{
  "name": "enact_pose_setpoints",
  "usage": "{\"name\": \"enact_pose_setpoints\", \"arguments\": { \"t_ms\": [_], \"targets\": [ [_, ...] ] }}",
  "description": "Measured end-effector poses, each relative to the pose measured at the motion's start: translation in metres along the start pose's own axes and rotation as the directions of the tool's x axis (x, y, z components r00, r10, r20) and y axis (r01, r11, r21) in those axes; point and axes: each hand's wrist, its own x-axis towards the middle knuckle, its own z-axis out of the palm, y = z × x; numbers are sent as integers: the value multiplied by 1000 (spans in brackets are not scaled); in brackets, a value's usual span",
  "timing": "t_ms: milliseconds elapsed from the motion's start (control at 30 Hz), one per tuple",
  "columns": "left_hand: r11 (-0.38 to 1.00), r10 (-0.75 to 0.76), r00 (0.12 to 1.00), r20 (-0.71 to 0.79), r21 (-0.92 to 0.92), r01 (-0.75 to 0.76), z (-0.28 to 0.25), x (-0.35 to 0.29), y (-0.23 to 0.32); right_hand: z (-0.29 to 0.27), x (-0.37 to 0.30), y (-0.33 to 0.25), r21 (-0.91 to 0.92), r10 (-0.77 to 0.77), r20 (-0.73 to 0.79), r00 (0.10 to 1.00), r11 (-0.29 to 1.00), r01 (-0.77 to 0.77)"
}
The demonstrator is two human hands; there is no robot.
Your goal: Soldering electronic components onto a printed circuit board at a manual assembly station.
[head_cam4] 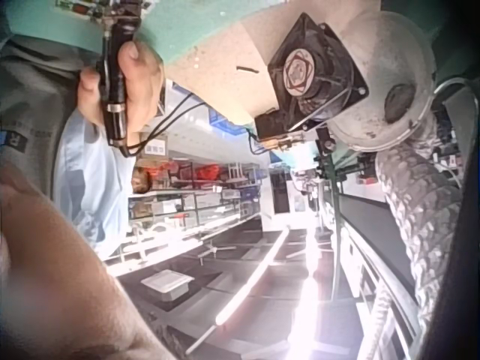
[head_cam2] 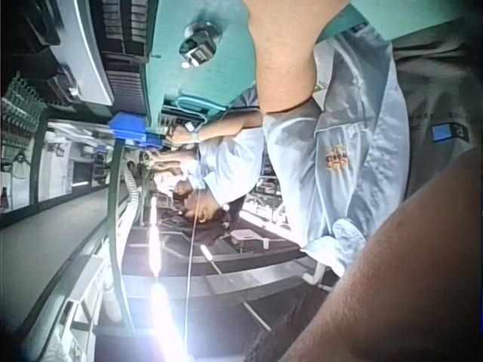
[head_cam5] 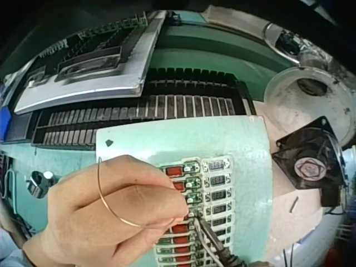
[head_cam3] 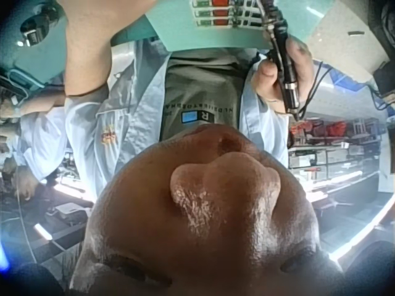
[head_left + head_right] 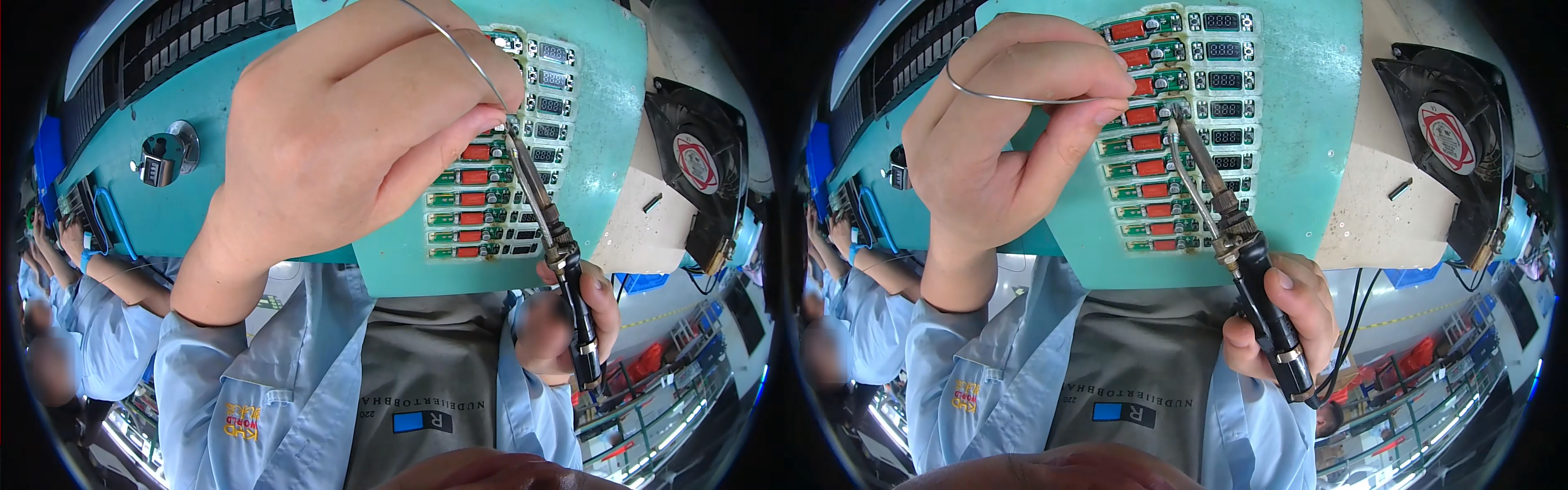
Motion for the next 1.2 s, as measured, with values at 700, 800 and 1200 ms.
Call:
{"name": "enact_pose_setpoints", "arguments": {
  "t_ms": [700, 800, 1200],
  "targets": [
    [1000, -4, 1000, 7, 10, 4, -1, -1, -1, 0, -1, -2, 7, 24, -2, 1000, 1000, -24],
    [1000, -5, 1000, 7, 13, 4, -2, -2, 0, 0, -1, -1, 10, 17, 2, 1000, 1000, -17],
    [1000, 1, 1000, 1, 21, -1, -3, -4, 0, 2, -3, -2, 13, 19, -14, 1000, 1000, -18]
  ]
}}
